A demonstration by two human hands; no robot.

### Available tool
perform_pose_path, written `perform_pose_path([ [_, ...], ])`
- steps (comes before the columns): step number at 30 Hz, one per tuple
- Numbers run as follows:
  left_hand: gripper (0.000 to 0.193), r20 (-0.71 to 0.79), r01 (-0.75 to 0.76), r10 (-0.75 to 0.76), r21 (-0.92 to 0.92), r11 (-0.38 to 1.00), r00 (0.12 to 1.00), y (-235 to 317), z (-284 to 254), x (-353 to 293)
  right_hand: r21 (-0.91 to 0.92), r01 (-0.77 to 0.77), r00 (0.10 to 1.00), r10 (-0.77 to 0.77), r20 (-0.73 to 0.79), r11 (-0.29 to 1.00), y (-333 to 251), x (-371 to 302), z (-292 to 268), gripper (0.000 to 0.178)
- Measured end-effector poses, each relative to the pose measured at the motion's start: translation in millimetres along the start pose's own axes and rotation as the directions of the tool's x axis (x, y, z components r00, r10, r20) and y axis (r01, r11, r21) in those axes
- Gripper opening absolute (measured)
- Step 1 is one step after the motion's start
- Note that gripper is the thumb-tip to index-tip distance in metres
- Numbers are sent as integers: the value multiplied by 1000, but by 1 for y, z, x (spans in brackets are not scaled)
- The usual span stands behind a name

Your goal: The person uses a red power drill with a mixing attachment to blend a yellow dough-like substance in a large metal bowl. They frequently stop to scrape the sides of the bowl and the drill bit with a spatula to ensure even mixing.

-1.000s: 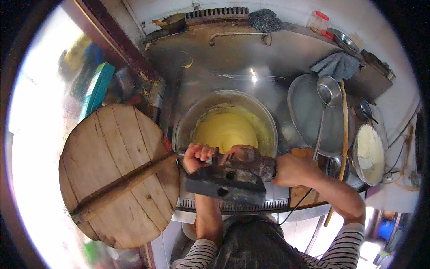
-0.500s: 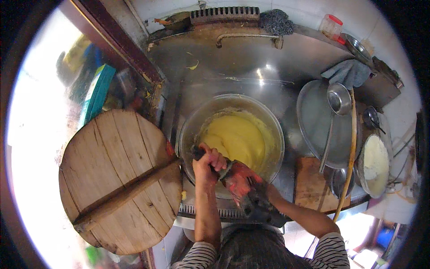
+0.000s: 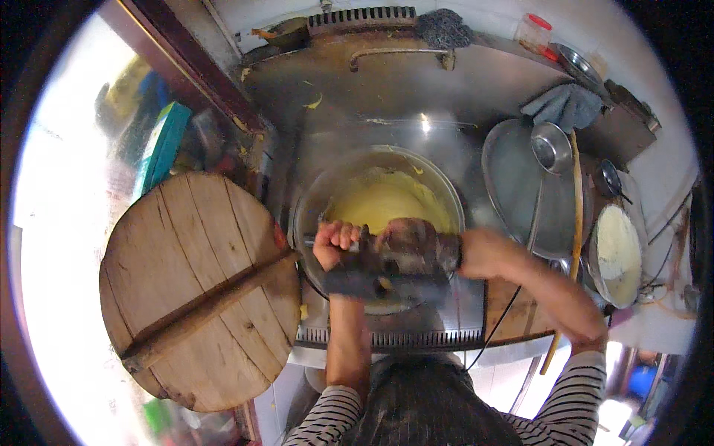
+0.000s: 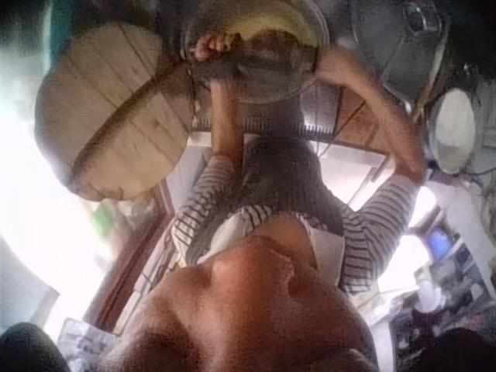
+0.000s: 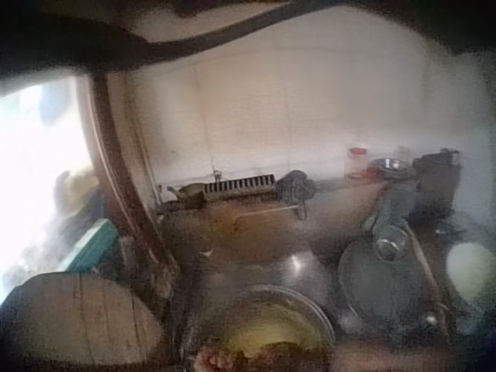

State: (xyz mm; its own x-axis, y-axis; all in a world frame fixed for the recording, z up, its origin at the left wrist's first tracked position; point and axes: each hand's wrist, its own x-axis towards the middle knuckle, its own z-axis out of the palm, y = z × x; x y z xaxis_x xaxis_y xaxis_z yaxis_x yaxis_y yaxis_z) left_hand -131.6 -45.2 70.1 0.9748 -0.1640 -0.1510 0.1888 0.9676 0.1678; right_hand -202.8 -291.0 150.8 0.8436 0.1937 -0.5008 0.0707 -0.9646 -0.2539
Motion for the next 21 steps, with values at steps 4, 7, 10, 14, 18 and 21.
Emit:
perform_pose_path([
  [4, 15, -246, -94, 120, 113, 989, 962, 5, 25, 0, 18, -123, 921, 108, 374, 992, -8, 14, -54, 27],
  [7, 14, -359, -63, 125, 179, 982, 925, 13, 30, 2, 133, -76, 943, 27, 332, 988, -4, 21, -45, 27],
  [10, 13, -383, -25, 193, 402, 915, 904, 16, 45, 5, 82, -46, 909, 8, 416, 996, 0, 27, -3, 40],
  [14, 12, -273, 116, 19, 469, 876, 962, 29, 26, 15, 749, -219, 888, -189, 418, 626, 6, 34, 99, 46],
  [18, 12, -194, 203, -119, 504, 840, 974, 31, 21, 28, 928, -19, 952, -276, 130, 373, -18, 52, 182, 48],
  [21, 14, -143, 268, -227, 537, 799, 963, 50, 8, 43, 932, -22, 962, -248, 118, 361, -51, 67, 195, 45],
])
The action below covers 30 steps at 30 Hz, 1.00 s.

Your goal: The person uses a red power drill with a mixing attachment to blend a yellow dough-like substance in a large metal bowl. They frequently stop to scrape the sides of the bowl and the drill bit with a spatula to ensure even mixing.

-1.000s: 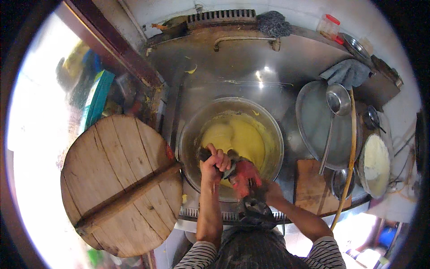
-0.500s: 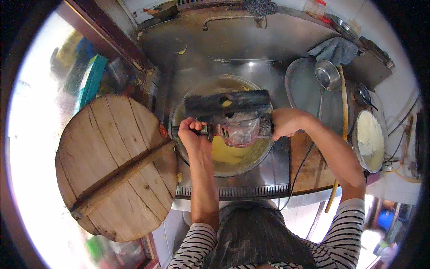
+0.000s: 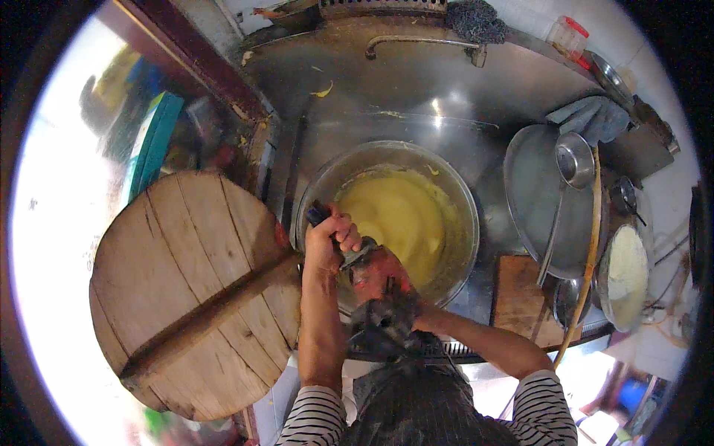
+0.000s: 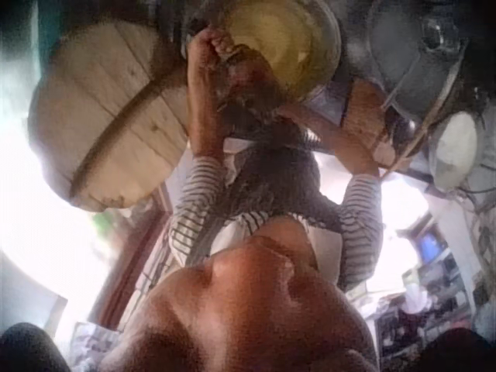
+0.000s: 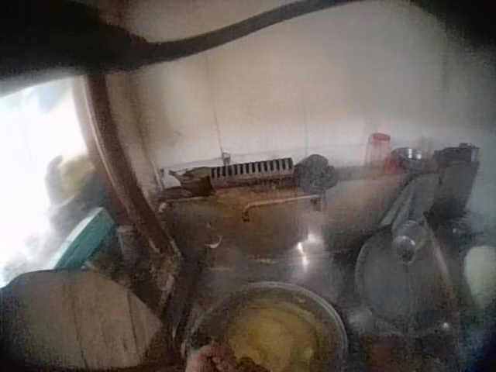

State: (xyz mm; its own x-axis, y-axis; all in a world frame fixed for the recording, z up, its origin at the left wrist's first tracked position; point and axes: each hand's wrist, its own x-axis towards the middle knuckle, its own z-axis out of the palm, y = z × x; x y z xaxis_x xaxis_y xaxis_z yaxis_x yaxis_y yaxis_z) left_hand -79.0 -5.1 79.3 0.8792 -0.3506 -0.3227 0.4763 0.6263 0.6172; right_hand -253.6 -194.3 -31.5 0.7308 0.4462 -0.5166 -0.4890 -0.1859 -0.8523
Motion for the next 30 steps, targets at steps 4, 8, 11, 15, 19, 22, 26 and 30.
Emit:
perform_pose_path([
  [4, 8, -243, -181, 244, 253, 950, 939, 10, 8, 22, 65, -136, 989, 139, -47, 989, -44, 3, 5, 34],
  [8, 11, -286, -134, 321, 521, 843, 903, 17, 21, 46, 97, -103, 982, 117, -150, 990, -80, -6, -4, 12],
  [11, 12, -222, -46, 244, 644, 763, 944, 11, 50, 61, 166, -95, 961, 134, -243, 981, -79, -20, -1, 11],
  [15, 9, -107, -22, 138, 708, 706, 985, -21, 70, 100, 460, 1, 943, 152, -297, 888, -85, -52, 2, 10],
  [19, 24, 206, -218, 73, 898, 381, 976, -70, 28, 181, 667, 8, 965, 170, -201, 745, -112, -79, 5, 14],
  [22, 40, 263, -248, -47, 947, 205, 964, -102, 109, 158, 728, 121, 930, 179, -321, 675, -83, -99, -9, 13],
  [26, 49, 32, -65, 231, 988, 137, 972, -107, 102, 153, 955, -6, 999, 37, -6, 295, -69, -84, -18, 27],
  [30, 35, 61, -318, 585, 882, 347, 809, -106, 51, 52, 978, 30, 999, 36, -38, 206, -55, -66, -27, 30],
])
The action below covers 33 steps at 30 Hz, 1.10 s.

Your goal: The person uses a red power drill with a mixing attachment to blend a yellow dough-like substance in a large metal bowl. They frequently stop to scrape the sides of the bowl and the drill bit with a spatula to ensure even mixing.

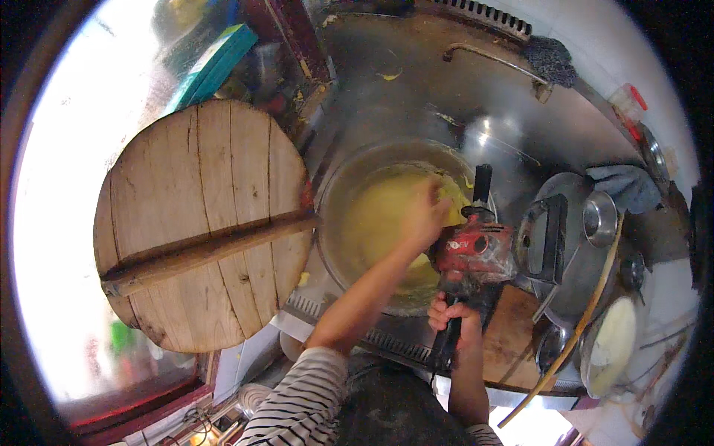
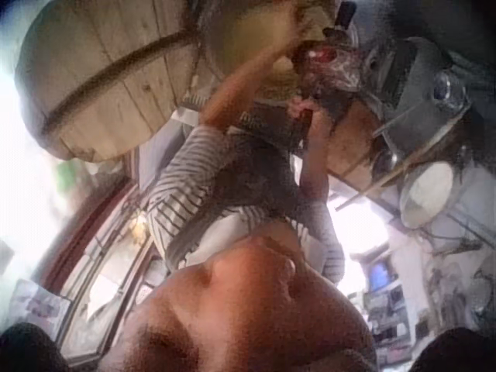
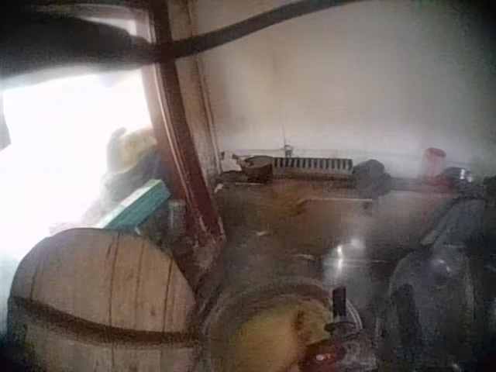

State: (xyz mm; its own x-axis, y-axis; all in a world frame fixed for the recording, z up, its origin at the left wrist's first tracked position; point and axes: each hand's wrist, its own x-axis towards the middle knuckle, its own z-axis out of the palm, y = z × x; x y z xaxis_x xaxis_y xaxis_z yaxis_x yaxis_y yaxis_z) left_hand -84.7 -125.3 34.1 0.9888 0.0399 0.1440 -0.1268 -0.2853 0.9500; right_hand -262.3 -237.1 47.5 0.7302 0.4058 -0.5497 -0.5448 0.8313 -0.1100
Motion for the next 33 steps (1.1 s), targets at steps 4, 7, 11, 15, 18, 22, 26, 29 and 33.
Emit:
perform_pose_path([
  [4, 27, 3, 221, -249, 454, 863, 968, -86, -138, -133, -13, -21, 1000, 21, 22, 1000, -7, 28, 11, 33],
  [7, 38, 283, -118, -327, 889, 443, 902, -92, -188, -219, -74, -34, 999, 36, 33, 997, -19, 43, 12, 36],
  [11, 37, 35, 177, -488, 907, 381, 872, -109, -202, -277, -190, 26, 999, -19, 43, 982, -24, 55, 24, 37],
  [15, 31, 13, 197, -474, 900, 390, 881, -128, -211, -288, -182, 77, 997, -79, -7, 980, -26, 64, 25, 41],
  [18, 28, -32, 313, -534, 840, 444, 845, -128, -224, -284, -273, 124, 992, -120, 33, 954, -33, 64, 28, 40],
  [22, 24, -84, 336, -462, 800, 497, 883, -116, -250, -260, -267, 121, 993, -116, 33, 956, -46, 59, 13, 41],
  [26, 23, -220, 323, -264, 827, 460, 939, -107, -265, -222, -328, 131, 991, -125, 39, 935, -51, 47, 16, 42],
  [29, 28, -225, 329, -257, 804, 495, 940, -115, -282, -213, -357, 92, 995, -75, 60, 930, -51, 33, 29, 43],
  [33, 37, -84, 209, -350, 917, 339, 933, -64, -281, -142, -448, 58, 998, -68, -5, 892, -49, 17, 41, 43],
])
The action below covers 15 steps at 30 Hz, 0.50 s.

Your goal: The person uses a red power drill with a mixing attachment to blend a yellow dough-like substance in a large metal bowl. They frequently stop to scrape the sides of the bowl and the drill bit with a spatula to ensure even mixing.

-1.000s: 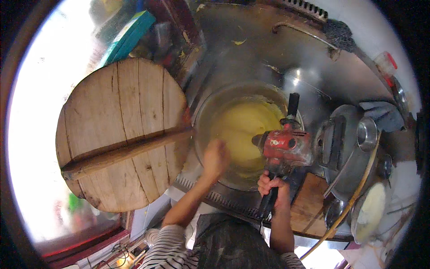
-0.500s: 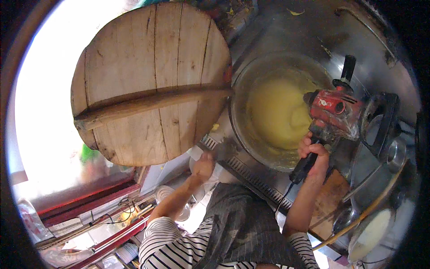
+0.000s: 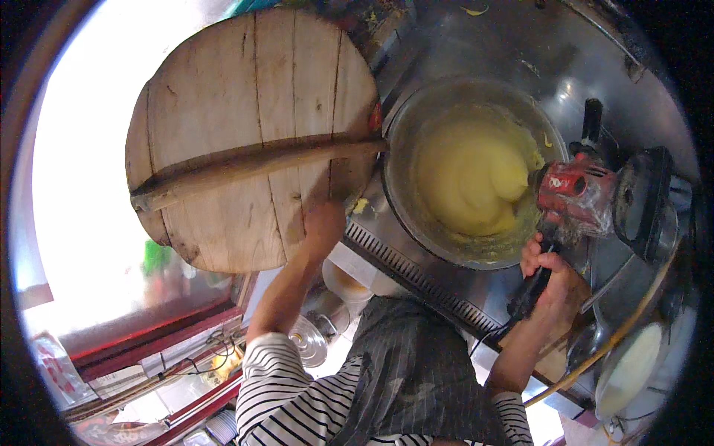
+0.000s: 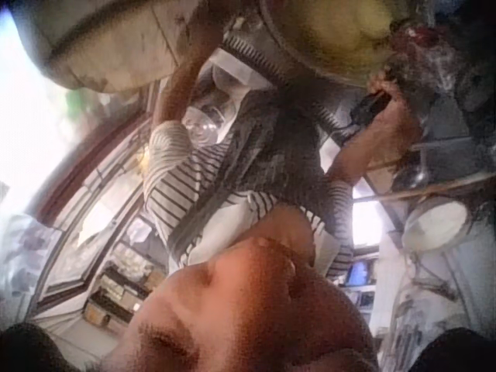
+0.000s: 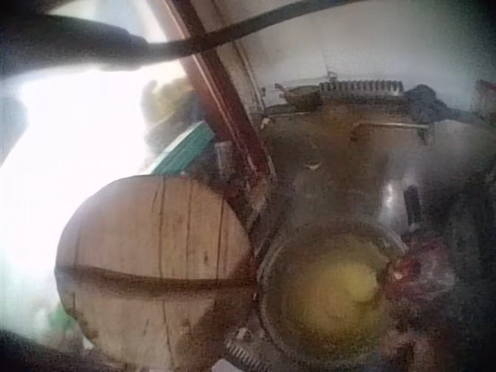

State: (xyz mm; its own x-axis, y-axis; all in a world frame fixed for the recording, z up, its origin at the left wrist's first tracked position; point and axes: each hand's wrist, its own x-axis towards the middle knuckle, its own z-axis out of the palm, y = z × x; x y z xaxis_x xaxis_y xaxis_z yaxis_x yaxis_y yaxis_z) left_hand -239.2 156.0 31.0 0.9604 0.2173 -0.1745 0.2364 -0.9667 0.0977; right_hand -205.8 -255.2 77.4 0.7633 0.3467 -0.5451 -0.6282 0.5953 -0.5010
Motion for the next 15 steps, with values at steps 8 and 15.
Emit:
perform_pose_path([
  [8, 23, 391, -299, 117, 445, 844, 913, -7, 27, 55, 56, -2, 999, 5, -50, 998, 29, -28, 22, 51],
  [15, 30, -83, -377, 389, 137, 916, 917, -38, 59, 69, 159, -128, 992, 123, 43, 979, 45, -30, 15, 48],
])
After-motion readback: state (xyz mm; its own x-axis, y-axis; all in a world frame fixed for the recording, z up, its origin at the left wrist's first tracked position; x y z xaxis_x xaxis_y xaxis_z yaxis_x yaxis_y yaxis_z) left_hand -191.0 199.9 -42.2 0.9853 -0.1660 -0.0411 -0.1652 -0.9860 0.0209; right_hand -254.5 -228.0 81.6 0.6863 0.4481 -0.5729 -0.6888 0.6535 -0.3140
